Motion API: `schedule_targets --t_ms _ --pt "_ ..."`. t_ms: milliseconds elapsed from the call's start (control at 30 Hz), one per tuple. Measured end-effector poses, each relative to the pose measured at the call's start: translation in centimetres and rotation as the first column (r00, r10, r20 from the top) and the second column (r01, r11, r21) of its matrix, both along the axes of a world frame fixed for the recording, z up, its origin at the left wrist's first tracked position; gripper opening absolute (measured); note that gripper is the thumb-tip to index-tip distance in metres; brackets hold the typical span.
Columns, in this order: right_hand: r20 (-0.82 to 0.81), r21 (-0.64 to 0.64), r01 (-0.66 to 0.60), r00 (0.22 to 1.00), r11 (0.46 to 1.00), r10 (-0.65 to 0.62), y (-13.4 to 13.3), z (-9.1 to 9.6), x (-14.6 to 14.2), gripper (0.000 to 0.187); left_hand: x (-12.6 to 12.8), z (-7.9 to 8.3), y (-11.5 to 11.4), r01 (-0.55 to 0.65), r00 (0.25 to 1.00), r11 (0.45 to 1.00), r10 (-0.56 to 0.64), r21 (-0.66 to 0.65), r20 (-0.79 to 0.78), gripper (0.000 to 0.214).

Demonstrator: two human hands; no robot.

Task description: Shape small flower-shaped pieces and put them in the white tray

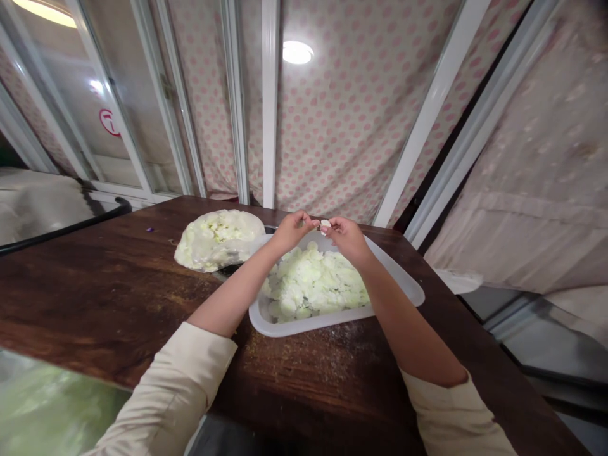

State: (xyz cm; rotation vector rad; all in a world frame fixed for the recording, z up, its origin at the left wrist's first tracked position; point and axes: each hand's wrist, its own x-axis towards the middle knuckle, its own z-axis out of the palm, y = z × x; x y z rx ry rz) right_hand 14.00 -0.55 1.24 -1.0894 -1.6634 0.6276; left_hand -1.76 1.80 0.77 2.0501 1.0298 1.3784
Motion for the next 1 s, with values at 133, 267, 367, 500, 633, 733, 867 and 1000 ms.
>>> schedule_targets --t_ms 133,267,367,500,633,733,867,1000 --pt "0.008 -0.014 -0.027 1.0 1.0 0.027 0.0 0.1 0.2 0.029 -0.1 -0.2 0.4 0.048 0.999 0.998 -0.048 -0.034 0.001 0.03" --pt "0.045 -0.015 -0.042 0.998 0.999 0.043 -0.1 0.1 0.2 0.029 -0.1 -0.2 0.4 0.169 0.986 0.983 -0.169 -0.076 0.008 0.037" --pt "0.071 -0.016 -0.046 0.996 0.999 0.047 -0.2 0.1 0.1 0.028 0.1 -0.1 0.1 0.234 0.972 0.964 -0.235 -0.125 0.012 0.028" --pt "0.06 -0.019 -0.065 0.996 0.998 0.066 -0.2 0.0 0.0 0.028 0.2 0.0 -0.2 0.267 0.964 0.947 -0.264 -0.18 0.04 0.023" --pt "0.108 0.007 -0.059 0.992 0.998 0.057 -0.3 -0.2 0.1 0.031 0.2 0.1 -0.4 0.278 0.96 0.948 -0.277 -0.154 0.031 0.027" --pt "0.147 0.03 -0.086 0.986 0.996 0.081 -0.3 -0.2 0.2 0.037 0.2 0.2 -0.8 0.304 0.951 0.94 -0.308 -0.154 -0.005 0.028" --pt "0.148 0.04 -0.086 0.986 0.995 0.079 -0.3 -0.1 0.1 0.043 0.1 0.3 -1.1 0.281 0.953 0.95 -0.293 -0.134 -0.083 0.03" --pt "0.109 -0.025 -0.066 0.992 0.997 0.068 -0.5 -0.1 -0.2 0.044 0.1 0.1 -0.7 0.238 0.959 0.964 -0.253 -0.118 -0.13 0.034"
